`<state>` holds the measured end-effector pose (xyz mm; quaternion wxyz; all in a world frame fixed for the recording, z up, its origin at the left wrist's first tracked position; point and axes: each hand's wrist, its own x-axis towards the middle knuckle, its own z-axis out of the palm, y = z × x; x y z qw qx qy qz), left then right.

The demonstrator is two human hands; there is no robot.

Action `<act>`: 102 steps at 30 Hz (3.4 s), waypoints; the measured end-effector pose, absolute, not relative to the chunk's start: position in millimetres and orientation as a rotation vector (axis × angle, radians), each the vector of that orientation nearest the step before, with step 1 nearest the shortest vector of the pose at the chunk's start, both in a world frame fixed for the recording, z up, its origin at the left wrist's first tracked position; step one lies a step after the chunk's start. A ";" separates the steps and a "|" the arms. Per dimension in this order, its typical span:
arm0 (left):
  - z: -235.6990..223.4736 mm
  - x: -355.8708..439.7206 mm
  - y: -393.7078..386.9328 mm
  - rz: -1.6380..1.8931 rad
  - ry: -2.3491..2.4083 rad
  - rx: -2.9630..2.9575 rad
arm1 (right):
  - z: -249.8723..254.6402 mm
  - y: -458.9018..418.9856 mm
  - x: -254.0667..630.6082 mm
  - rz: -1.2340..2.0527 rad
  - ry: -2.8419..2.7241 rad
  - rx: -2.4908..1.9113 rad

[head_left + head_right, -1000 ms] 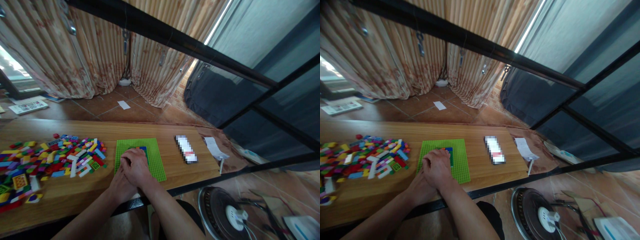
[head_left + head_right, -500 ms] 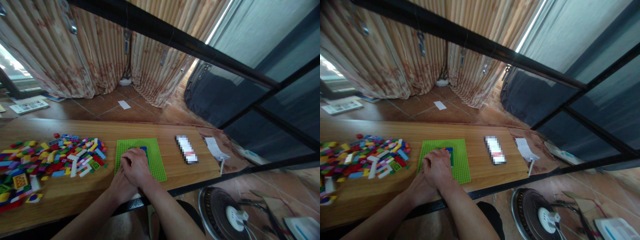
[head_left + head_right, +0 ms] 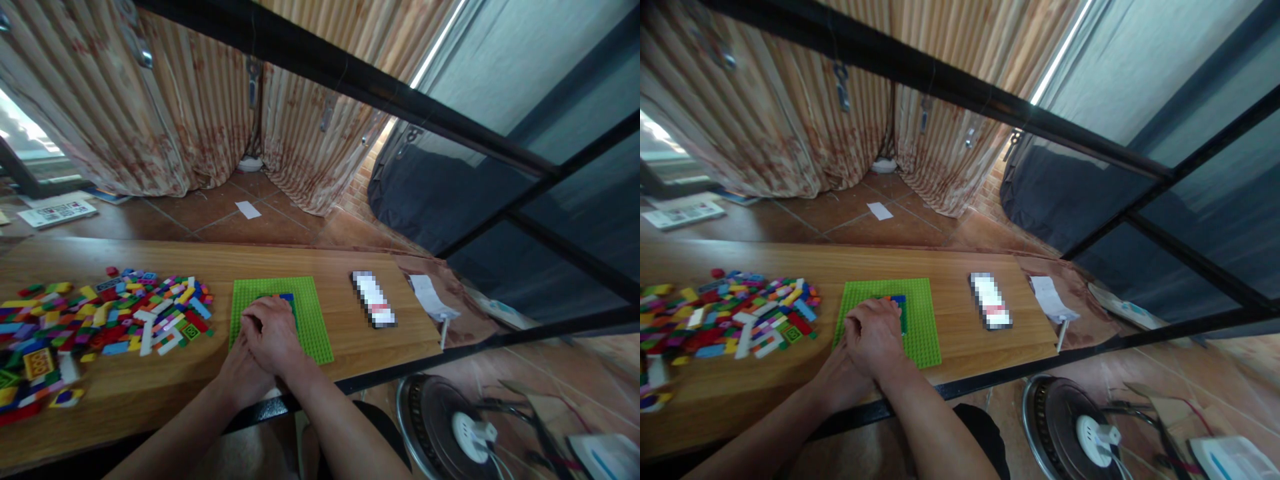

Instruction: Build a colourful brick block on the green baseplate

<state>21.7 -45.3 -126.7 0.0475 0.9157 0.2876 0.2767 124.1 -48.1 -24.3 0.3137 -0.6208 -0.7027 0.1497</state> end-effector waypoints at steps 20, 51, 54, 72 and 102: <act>-123.8 18.3 -45.8 0.752 0.880 2.743 | -23.5 -48.3 123.9 0.398 -1.851 -1.630; -42.8 13.4 -11.3 0.722 1.309 2.132 | -24.4 -39.7 237.0 0.665 -1.409 -1.927; -39.3 11.6 -10.1 0.639 1.307 2.109 | -28.8 -46.5 235.5 0.899 -1.507 -1.825; -36.7 7.6 -10.5 0.520 1.224 1.985 | -32.3 -46.7 223.9 1.032 -1.557 -1.832; -26.8 -5.4 -5.3 0.758 1.298 2.021 | -60.1 -41.4 176.0 0.185 -2.043 -1.891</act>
